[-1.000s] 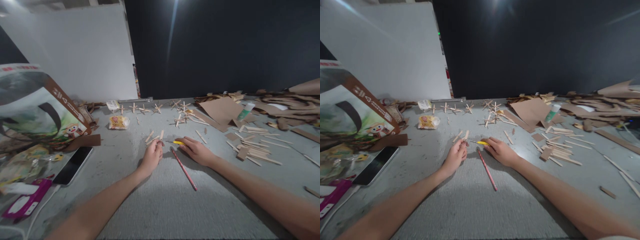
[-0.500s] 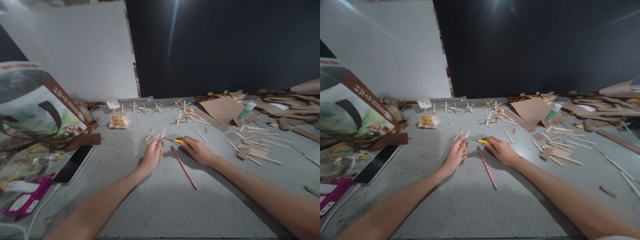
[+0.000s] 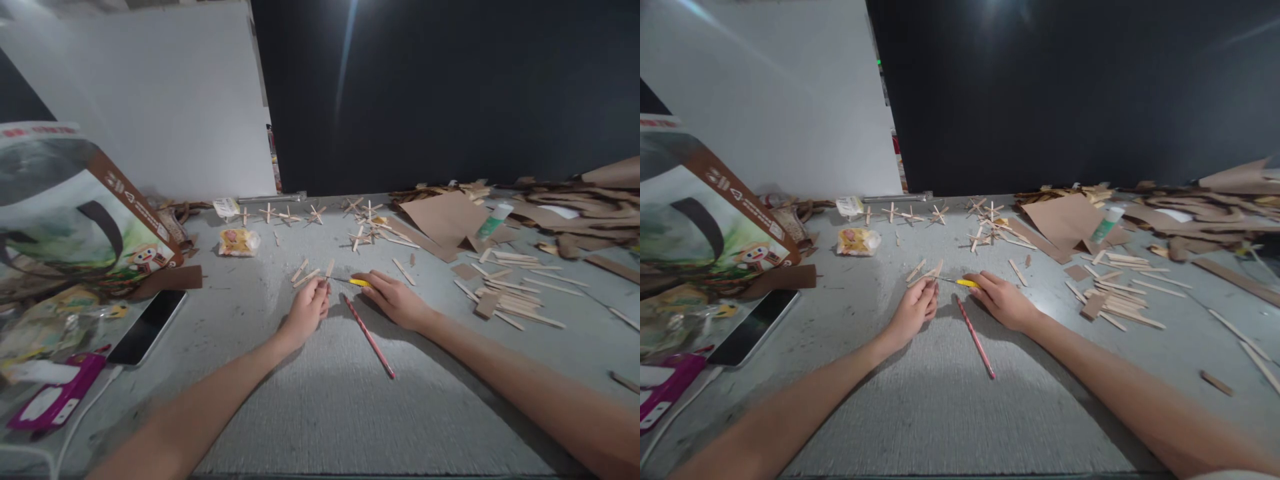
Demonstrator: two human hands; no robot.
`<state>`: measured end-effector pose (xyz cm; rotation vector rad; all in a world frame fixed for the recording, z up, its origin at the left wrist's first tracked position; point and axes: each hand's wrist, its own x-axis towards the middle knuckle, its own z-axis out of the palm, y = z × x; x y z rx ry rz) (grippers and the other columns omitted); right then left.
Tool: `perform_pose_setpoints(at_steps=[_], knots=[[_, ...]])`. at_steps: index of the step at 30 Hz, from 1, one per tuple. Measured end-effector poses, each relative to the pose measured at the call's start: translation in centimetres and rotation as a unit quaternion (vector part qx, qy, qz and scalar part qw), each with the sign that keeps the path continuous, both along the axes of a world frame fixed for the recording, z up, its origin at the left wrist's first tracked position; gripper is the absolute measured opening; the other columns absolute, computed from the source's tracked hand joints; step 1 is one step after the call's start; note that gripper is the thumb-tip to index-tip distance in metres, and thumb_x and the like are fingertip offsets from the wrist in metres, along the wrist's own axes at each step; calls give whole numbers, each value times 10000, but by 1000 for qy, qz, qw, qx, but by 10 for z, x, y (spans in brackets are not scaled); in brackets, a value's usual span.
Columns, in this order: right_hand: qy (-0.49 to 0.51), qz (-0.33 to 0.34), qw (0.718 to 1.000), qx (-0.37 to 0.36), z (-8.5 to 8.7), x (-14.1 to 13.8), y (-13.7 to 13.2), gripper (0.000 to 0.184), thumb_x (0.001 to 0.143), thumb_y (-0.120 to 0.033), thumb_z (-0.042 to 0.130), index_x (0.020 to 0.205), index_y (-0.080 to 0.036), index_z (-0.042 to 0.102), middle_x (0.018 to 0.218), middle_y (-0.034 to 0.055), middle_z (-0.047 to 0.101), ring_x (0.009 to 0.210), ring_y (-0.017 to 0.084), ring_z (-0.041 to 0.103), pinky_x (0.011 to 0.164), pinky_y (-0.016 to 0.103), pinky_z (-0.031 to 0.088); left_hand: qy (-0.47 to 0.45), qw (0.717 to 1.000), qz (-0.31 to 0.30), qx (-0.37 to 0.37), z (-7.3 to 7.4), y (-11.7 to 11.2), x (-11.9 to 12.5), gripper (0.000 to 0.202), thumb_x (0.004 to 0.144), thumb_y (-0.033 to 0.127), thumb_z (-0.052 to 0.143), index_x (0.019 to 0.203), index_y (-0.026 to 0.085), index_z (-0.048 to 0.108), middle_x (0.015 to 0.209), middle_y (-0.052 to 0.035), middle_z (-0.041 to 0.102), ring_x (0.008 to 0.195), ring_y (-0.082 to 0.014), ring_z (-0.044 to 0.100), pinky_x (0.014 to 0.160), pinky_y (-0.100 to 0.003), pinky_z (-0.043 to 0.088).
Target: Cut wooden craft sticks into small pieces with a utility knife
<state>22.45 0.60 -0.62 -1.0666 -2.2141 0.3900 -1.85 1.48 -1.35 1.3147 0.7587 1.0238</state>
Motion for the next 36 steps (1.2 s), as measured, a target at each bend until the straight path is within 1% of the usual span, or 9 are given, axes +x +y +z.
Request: perform_pose_setpoints(at_steps=[8, 16, 27, 36], knots=[[4, -12, 1000, 5, -4, 1, 2, 423, 1146, -471, 346, 1373, -241, 619, 1105, 117, 728, 991, 256, 740, 877, 383, 590, -7, 1000, -1, 3, -3, 0, 1, 524, 949, 723, 633, 860, 226, 491, 579, 120, 323, 439, -68, 235, 425, -224, 183], [4, -2, 1000, -1, -1, 0, 1, 417, 1145, -464, 350, 1362, -247, 633, 1098, 112, 735, 978, 251, 745, 874, 377, 592, 7, 1000, 6, 6, -1, -1, 1, 563, 913, 772, 631, 848, 235, 479, 562, 126, 315, 431, -68, 233, 417, -217, 189], [4, -3, 1000, -4, -1, 0, 1, 418, 1142, -466, 356, 1361, -245, 635, 1091, 112, 732, 974, 254, 741, 874, 373, 590, 18, 1000, 6, 13, 0, -1, 0, 518, 957, 728, 605, 856, 236, 482, 572, 117, 326, 437, -73, 243, 427, -223, 197], [5, -5, 1000, -12, -2, 1, 1, 424, 1145, -463, 353, 1371, -237, 631, 1115, 118, 732, 1002, 252, 741, 898, 377, 583, 24, 1000, 10, 14, 2, -2, 1, 560, 933, 774, 599, 858, 230, 486, 562, 118, 333, 444, -71, 251, 429, -218, 201]])
